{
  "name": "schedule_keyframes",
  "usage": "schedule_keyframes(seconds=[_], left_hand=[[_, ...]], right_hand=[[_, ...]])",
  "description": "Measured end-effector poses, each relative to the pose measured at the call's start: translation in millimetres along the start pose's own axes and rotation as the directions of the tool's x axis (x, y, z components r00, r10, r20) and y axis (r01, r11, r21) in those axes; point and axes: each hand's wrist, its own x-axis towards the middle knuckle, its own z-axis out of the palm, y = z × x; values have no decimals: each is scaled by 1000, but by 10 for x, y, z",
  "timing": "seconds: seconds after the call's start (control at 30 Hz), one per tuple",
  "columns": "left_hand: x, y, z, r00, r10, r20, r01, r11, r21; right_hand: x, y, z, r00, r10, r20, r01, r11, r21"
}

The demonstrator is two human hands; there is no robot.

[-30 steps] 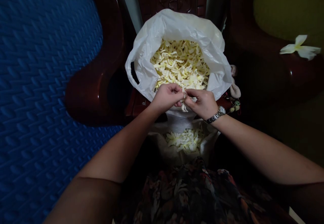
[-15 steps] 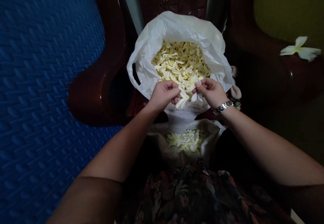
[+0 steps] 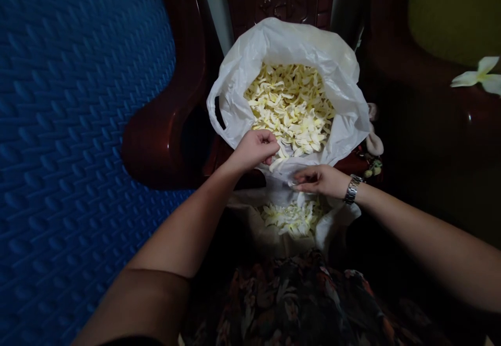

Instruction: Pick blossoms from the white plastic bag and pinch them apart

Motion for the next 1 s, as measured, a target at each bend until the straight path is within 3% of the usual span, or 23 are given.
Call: schedule_keyframes(seconds=[0.07,0.13,0.2,0.3,0.53,0.7,0.83,0.9,1.0], left_hand=[[-18,-5,30,999,-36,20,36,999,6],[-34,-12,87,997,-68,34,68,998,-3],[-49,-16,162,994,-95,54,95,995,-9],[-68,-5,265,992,-107,69,108,994,-8],[-77,46,325,993,-108,36,109,994,-21],[-70,69,299,995,-103,-4,103,994,26],[-43,68,181,999,-6,-54,8,999,40],[-28,64,105,994,57,-95,-57,998,-1],[-14,63,19,986,99,-133,-109,991,-76]], right_hand=[[-4,-41,23,985,-21,-170,18,1000,-22],[0,-117,31,942,-65,-329,72,997,7],[10,-189,49,915,-116,-386,149,987,54],[33,-235,95,919,-141,-367,187,978,90],[51,-211,113,910,-112,-400,134,990,30],[46,-238,85,888,-142,-437,114,989,-89],[48,-229,44,896,-100,-433,71,994,-83],[58,-183,28,921,-68,-383,39,996,-83],[88,-82,23,984,11,-180,-27,996,-86]])
